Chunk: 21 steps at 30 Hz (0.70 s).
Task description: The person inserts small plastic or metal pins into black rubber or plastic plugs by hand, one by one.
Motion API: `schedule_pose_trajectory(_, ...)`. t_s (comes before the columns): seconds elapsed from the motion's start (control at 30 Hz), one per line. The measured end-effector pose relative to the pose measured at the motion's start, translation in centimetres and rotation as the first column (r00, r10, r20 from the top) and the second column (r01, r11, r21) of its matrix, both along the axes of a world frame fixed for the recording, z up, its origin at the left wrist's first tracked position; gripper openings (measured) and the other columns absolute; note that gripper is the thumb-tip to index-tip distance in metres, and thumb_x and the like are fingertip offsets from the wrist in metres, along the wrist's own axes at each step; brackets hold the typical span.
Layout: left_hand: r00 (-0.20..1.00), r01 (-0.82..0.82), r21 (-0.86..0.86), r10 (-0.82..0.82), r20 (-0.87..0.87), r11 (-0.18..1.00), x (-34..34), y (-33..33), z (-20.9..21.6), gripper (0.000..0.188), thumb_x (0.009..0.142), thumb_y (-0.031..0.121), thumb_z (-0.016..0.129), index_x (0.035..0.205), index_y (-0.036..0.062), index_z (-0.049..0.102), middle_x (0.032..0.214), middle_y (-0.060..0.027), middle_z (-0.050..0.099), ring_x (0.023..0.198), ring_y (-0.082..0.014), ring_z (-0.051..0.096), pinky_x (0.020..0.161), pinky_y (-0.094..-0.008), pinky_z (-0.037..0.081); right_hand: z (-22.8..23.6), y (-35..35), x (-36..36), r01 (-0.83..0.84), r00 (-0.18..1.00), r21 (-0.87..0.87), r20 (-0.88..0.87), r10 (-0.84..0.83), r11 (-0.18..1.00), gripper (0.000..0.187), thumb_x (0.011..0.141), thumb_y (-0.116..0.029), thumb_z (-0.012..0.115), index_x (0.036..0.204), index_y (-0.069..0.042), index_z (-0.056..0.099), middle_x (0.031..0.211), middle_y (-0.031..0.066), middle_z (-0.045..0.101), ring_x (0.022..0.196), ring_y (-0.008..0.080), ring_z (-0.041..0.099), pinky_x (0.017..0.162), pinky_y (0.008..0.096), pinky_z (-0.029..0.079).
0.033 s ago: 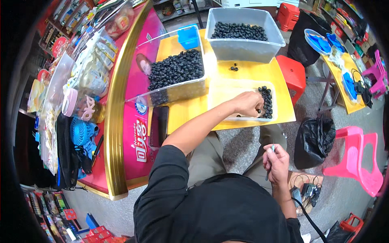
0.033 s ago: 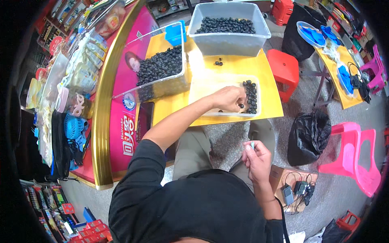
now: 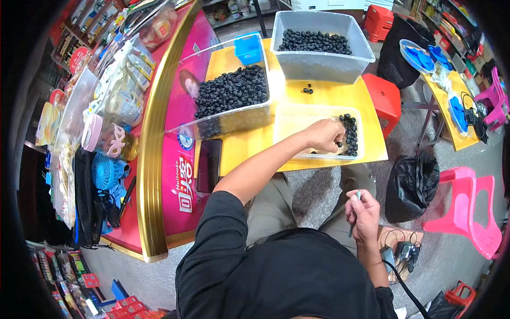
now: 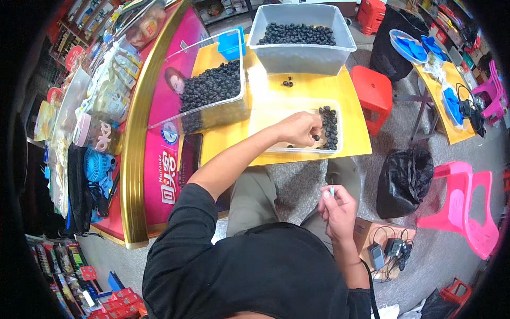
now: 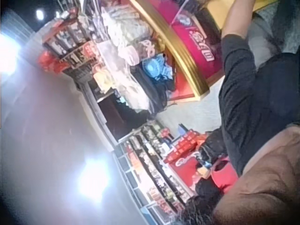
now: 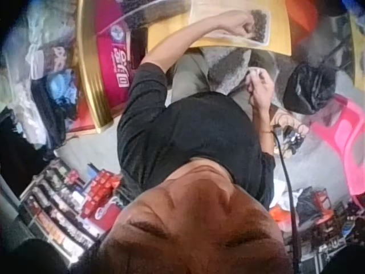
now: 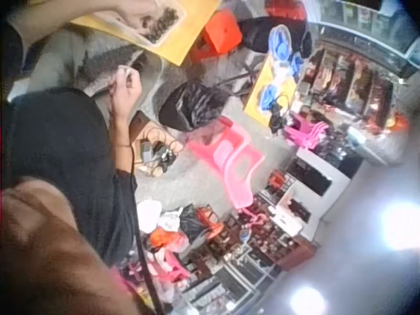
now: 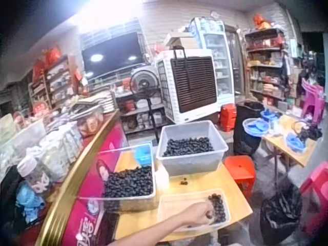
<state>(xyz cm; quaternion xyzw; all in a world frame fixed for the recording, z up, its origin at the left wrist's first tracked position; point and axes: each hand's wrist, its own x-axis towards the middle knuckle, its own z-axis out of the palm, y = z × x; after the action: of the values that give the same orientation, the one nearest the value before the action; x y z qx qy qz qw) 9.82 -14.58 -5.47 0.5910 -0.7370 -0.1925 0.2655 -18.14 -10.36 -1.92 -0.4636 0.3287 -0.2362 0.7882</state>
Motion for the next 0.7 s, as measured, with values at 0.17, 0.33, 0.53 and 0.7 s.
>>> schedule_pose_trajectory(0.17,0.892,-0.153,-0.072,0.106,-0.439,0.986,0.2,3.3,2.9,0.014,0.069,0.002,0.068,0.071,0.0023,0.054,0.067,-0.0040,0.054,0.060,-0.0144,0.054,0.055,-0.0291,0.044,0.6,0.2,0.4,0.039,0.999,-0.049,-0.008,-0.039,0.998,0.009,0.092,-0.008,0.057,0.096,-0.001,0.060,0.063,0.0021,0.055,0.047,0.0033,0.042,0.042,0.0171,0.030)
schedule_pose_trajectory(0.33,0.887,-0.179,-0.214,0.063,-0.457,0.960,-3.6,8.7,6.5,0.015,0.071,-0.001,0.070,0.075,0.0033,0.056,0.079,-0.0033,0.057,0.066,-0.0105,0.053,0.053,-0.0233,0.042,2.4,0.1,2.4,0.051,0.998,-0.136,0.041,-0.045,0.989,0.011,0.093,-0.011,0.059,0.098,-0.001,0.060,0.065,0.0010,0.056,0.048,0.0028,0.043,0.043,0.0172,0.031)
schedule_pose_trajectory(0.53,0.880,-0.223,-0.334,0.042,-0.473,0.916,-6.8,11.7,7.3,0.022,0.064,-0.004,0.071,0.079,0.0032,0.057,0.084,-0.0063,0.058,0.070,-0.0152,0.055,0.055,-0.0260,0.045,3.9,1.4,3.9,0.042,0.985,-0.078,0.173,-0.028,0.996,0.014,0.092,-0.015,0.063,0.097,-0.002,0.060,0.066,0.0006,0.056,0.050,0.0023,0.044,0.043,0.0168,0.032)
schedule_pose_trajectory(0.7,0.887,-0.239,-0.371,0.046,-0.459,0.897,-8.3,12.9,7.6,0.023,0.064,-0.007,0.070,0.082,0.0024,0.059,0.084,-0.0069,0.058,0.068,-0.0147,0.056,0.055,-0.0256,0.046,4.4,2.0,3.8,0.040,0.985,-0.116,0.171,-0.020,0.992,0.012,0.090,-0.013,0.065,0.094,-0.002,0.060,0.067,-0.0004,0.056,0.053,0.0016,0.044,0.045,0.0166,0.032)
